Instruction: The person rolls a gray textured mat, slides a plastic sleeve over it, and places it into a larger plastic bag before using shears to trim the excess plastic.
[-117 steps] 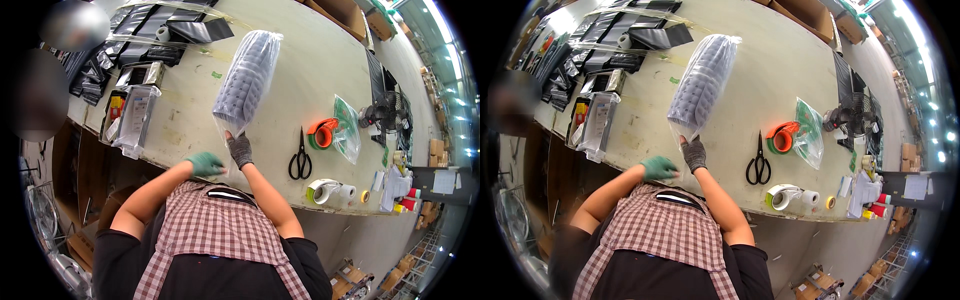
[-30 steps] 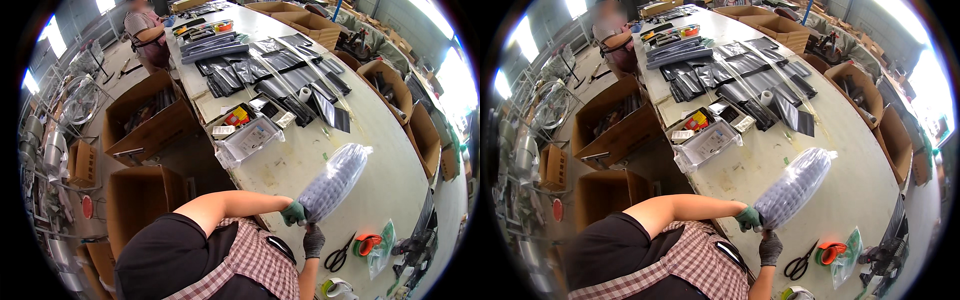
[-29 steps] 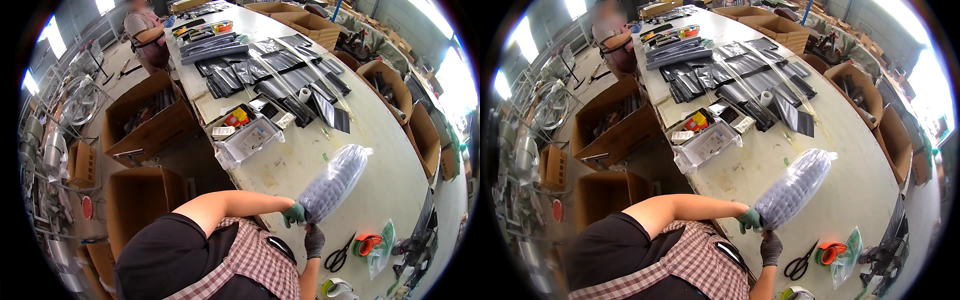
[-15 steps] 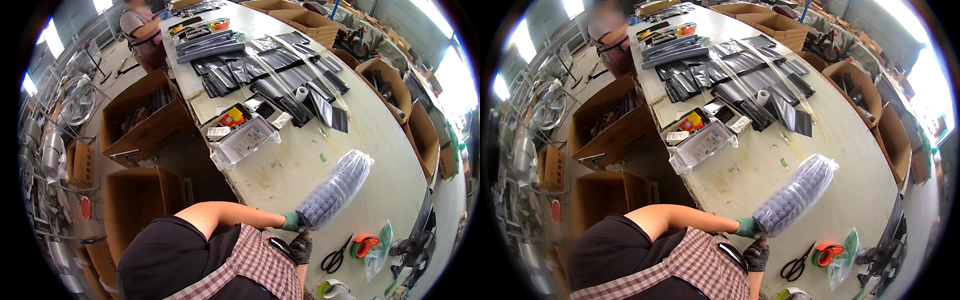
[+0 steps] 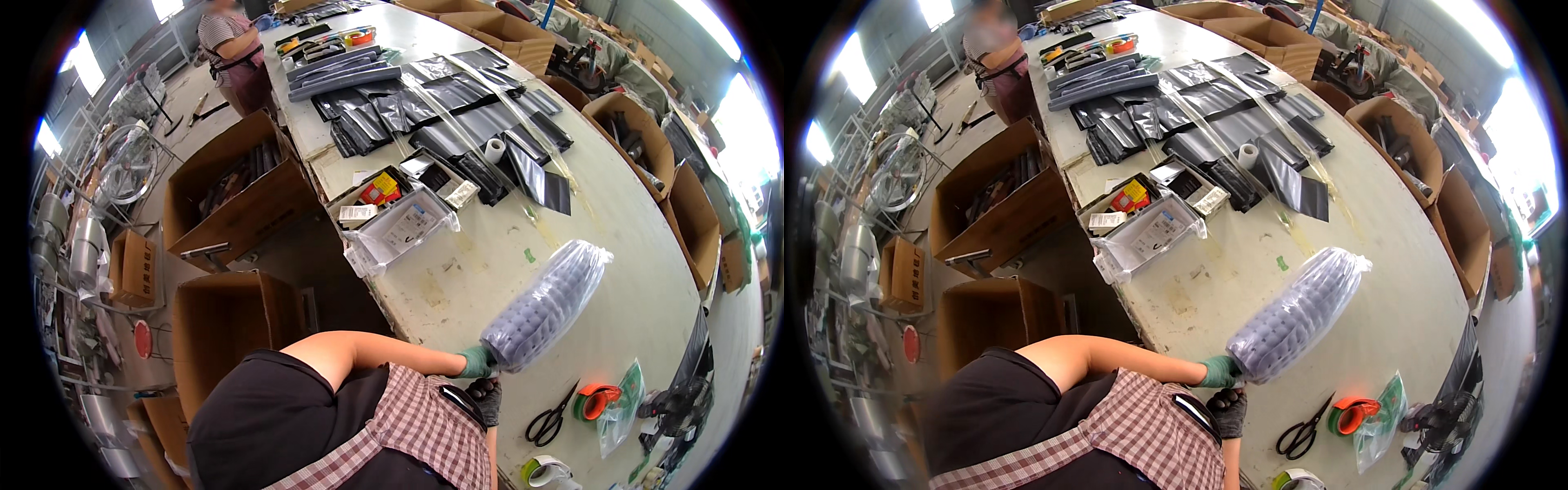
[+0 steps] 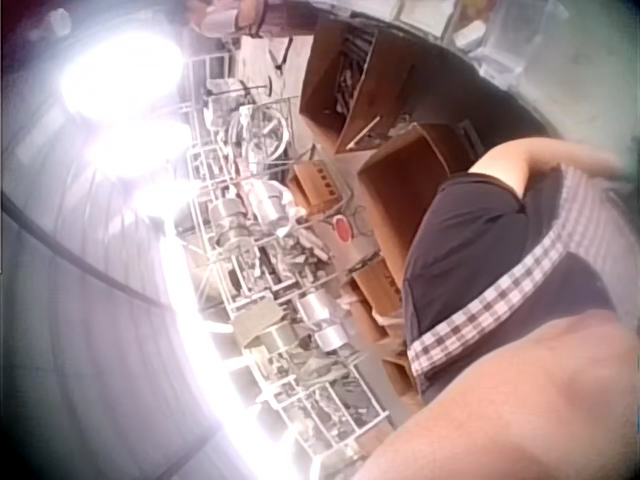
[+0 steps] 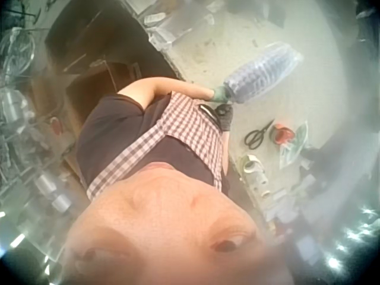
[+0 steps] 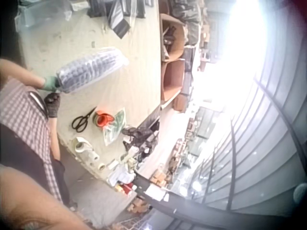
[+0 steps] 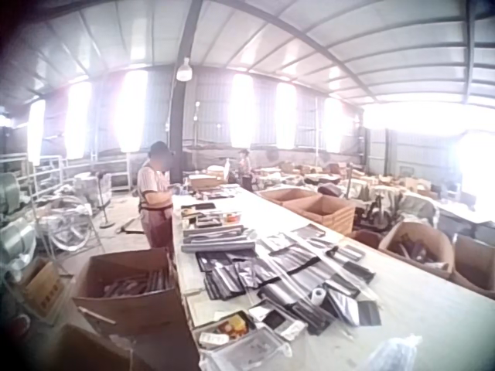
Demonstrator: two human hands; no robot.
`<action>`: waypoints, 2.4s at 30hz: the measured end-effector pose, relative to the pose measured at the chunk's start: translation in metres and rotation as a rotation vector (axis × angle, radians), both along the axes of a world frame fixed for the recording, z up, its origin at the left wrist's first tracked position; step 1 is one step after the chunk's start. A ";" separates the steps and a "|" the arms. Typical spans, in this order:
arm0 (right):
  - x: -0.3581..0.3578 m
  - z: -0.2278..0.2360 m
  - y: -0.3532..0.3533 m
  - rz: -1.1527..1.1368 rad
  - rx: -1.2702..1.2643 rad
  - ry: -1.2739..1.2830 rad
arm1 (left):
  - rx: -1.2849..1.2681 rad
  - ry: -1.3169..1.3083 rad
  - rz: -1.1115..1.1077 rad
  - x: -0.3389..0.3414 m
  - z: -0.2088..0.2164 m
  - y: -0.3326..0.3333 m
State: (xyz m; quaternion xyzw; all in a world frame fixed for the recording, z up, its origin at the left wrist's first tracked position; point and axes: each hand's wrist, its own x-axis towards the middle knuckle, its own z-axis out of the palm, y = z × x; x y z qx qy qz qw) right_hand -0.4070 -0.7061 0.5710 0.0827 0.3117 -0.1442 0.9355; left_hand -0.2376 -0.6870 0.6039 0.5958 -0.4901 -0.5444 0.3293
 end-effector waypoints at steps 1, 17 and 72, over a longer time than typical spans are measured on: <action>0.002 0.005 0.000 -0.048 -0.020 0.072 | -0.038 -0.070 0.023 -0.001 0.000 -0.001; 0.016 0.051 0.013 0.061 -1.671 0.950 | -0.091 -0.400 -0.160 0.001 0.013 -0.010; 0.005 0.022 0.000 -0.059 -1.495 1.038 | 0.664 1.244 0.126 0.025 -0.005 0.003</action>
